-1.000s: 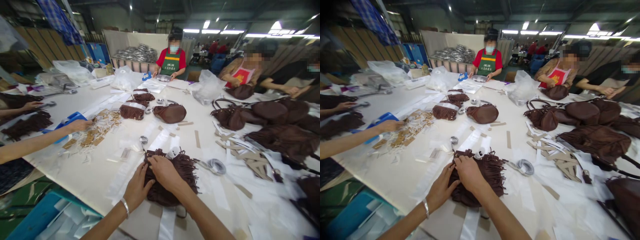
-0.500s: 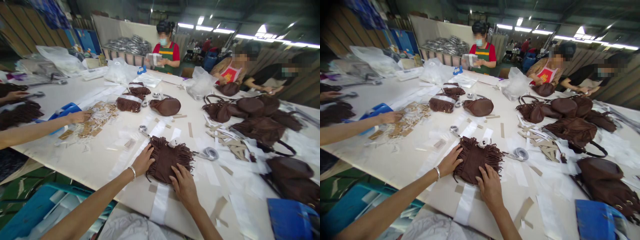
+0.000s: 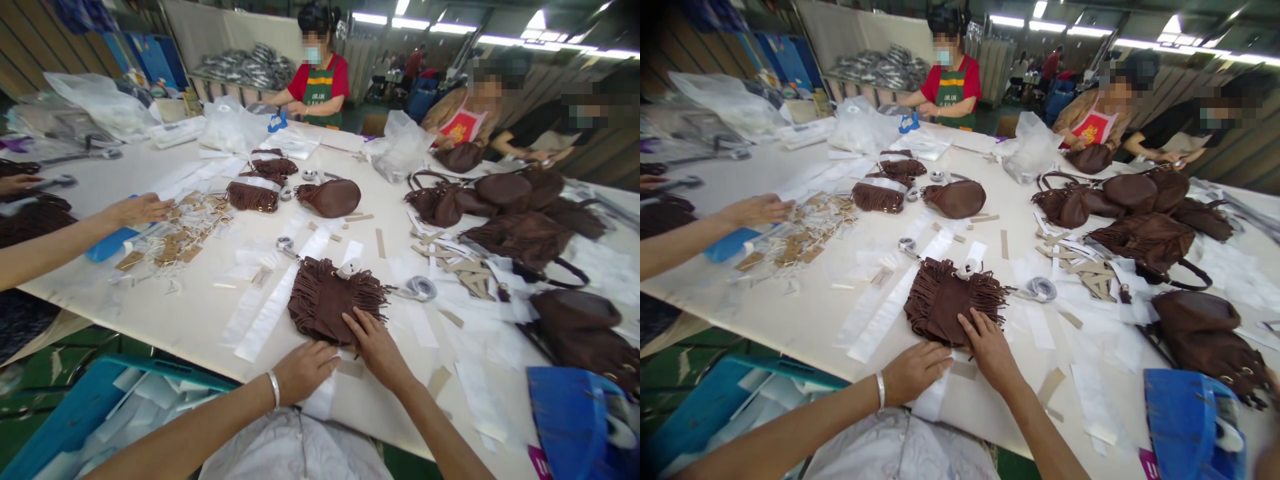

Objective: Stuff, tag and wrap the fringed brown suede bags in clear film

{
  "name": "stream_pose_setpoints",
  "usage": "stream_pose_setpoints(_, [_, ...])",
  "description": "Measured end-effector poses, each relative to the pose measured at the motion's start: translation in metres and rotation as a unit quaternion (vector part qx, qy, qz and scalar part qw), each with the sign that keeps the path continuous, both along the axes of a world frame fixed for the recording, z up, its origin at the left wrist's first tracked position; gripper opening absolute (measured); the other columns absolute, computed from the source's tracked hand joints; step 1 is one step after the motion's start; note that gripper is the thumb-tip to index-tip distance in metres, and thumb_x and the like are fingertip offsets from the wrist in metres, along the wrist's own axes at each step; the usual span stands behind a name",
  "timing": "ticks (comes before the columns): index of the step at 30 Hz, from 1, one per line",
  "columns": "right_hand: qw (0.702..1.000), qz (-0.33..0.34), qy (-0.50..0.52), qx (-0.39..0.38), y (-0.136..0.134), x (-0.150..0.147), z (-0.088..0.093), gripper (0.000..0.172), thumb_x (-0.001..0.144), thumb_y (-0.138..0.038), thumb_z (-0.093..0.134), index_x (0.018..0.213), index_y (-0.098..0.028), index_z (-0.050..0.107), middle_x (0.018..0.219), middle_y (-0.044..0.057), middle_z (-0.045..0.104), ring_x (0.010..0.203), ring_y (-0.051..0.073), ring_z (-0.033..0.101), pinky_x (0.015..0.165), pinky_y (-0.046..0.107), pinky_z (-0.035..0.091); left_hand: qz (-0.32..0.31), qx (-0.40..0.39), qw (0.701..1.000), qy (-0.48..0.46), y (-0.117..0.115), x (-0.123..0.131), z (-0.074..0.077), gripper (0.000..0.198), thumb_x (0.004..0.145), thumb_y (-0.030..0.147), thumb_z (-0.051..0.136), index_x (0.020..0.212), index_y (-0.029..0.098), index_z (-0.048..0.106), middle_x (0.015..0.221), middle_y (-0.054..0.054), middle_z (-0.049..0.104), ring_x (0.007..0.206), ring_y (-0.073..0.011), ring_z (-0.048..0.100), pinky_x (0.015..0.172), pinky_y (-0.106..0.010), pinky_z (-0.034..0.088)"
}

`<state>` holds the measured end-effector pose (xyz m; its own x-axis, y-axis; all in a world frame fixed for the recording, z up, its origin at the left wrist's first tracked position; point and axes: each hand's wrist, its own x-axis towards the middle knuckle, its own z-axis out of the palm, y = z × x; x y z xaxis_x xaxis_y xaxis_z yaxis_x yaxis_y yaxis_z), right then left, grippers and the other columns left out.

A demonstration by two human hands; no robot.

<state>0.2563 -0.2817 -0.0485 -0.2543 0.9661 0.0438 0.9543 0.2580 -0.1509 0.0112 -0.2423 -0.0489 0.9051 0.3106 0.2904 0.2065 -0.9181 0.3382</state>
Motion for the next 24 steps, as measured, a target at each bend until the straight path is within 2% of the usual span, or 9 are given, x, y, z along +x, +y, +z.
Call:
stream_pose_setpoints(4, [0.998, 0.024, -0.052, 0.029, 0.004, 0.001, 0.001, 0.074, 0.084, 0.002, 0.044, 0.15, -0.028, 0.028, 0.145, 0.014, 0.043, 0.127, 0.028, 0.044, 0.099, 0.045, 0.046, 0.035, 0.0, 0.999, 0.04, -0.007, 0.008, -0.012, 0.033, 0.095, 0.019, 0.046, 0.127, 0.015, 0.052, 0.125, -0.012, 0.058, 0.11, -0.0224, 0.053, 0.095, -0.042, 0.044])
stream_pose_setpoints(7, [0.997, 0.015, -0.052, 0.058, 0.007, -0.001, 0.007, 0.065, 0.086, 0.001, 0.043, 0.146, -0.023, 0.038, 0.128, 0.015, 0.055, 0.113, 0.026, 0.052, 0.094, 0.042, 0.05, 0.039, 0.012, 0.998, 0.048, -0.009, 0.008, -0.011, 0.035, 0.094, 0.019, 0.047, 0.129, 0.015, 0.051, 0.124, -0.013, 0.058, 0.11, -0.0237, 0.052, 0.095, -0.043, 0.043])
stream_pose_setpoints(10, [0.995, -0.013, -0.049, 0.081, 0.006, -0.007, 0.009, 0.055, 0.087, -0.002, 0.043, 0.14, -0.017, 0.047, 0.115, 0.015, 0.058, 0.104, 0.026, 0.053, 0.089, 0.041, 0.052, 0.041, 0.017, 0.997, 0.056, -0.011, 0.006, -0.009, 0.037, 0.093, 0.019, 0.048, 0.13, 0.015, 0.05, 0.124, -0.012, 0.057, 0.108, -0.0242, 0.052, 0.093, -0.042, 0.043])
stream_pose_setpoints(15, [0.991, -0.06, -0.055, 0.104, -0.004, -0.017, -0.003, 0.062, 0.084, 0.0, 0.043, 0.142, -0.02, 0.044, 0.116, 0.014, 0.057, 0.103, 0.027, 0.054, 0.09, 0.043, 0.052, 0.055, 0.021, 0.997, 0.052, -0.014, 0.008, -0.01, 0.037, 0.094, 0.02, 0.047, 0.131, 0.016, 0.049, 0.119, -0.01, 0.06, 0.101, -0.0227, 0.053, 0.089, -0.039, 0.044])
stream_pose_setpoints(19, [0.995, -0.061, -0.041, 0.072, -0.005, -0.013, -0.012, 0.067, 0.082, 0.001, 0.042, 0.144, -0.021, 0.042, 0.116, 0.014, 0.06, 0.105, 0.027, 0.057, 0.088, 0.042, 0.054, 0.065, 0.028, 0.997, 0.026, -0.015, 0.012, -0.019, 0.035, 0.093, 0.021, 0.05, 0.127, 0.014, 0.051, 0.114, -0.009, 0.062, 0.097, -0.0224, 0.056, 0.086, -0.038, 0.046])
stream_pose_setpoints(21, [0.998, -0.045, -0.019, 0.048, -0.006, -0.002, -0.004, 0.074, 0.077, 0.001, 0.043, 0.146, -0.024, 0.038, 0.121, 0.014, 0.06, 0.107, 0.026, 0.059, 0.089, 0.041, 0.055, 0.054, 0.022, 0.998, -0.021, -0.009, 0.009, -0.016, 0.027, 0.092, 0.022, 0.052, 0.118, 0.017, 0.057, 0.109, -0.007, 0.065, 0.092, -0.0208, 0.058, 0.081, -0.035, 0.048])
stream_pose_setpoints(22, [0.999, -0.021, 0.001, 0.037, -0.007, 0.006, 0.005, 0.077, 0.075, -0.002, 0.046, 0.148, -0.025, 0.036, 0.125, 0.013, 0.06, 0.109, 0.026, 0.06, 0.088, 0.039, 0.055, 0.047, 0.003, 0.998, -0.051, -0.003, 0.006, -0.01, 0.023, 0.092, 0.021, 0.05, 0.114, 0.018, 0.058, 0.106, -0.006, 0.066, 0.089, -0.0194, 0.06, 0.078, -0.033, 0.05])
stream_pose_setpoints(24, [0.998, 0.04, 0.055, 0.006, -0.006, 0.025, 0.036, 0.077, 0.076, -0.012, 0.052, 0.149, -0.03, 0.033, 0.13, 0.01, 0.06, 0.111, 0.025, 0.062, 0.085, 0.034, 0.057, 0.053, -0.066, 0.99, -0.11, 0.017, -0.002, 0.01, 0.023, 0.094, 0.019, 0.045, 0.112, 0.021, 0.059, 0.105, -0.005, 0.067, 0.088, -0.0167, 0.061, 0.077, -0.03, 0.051])
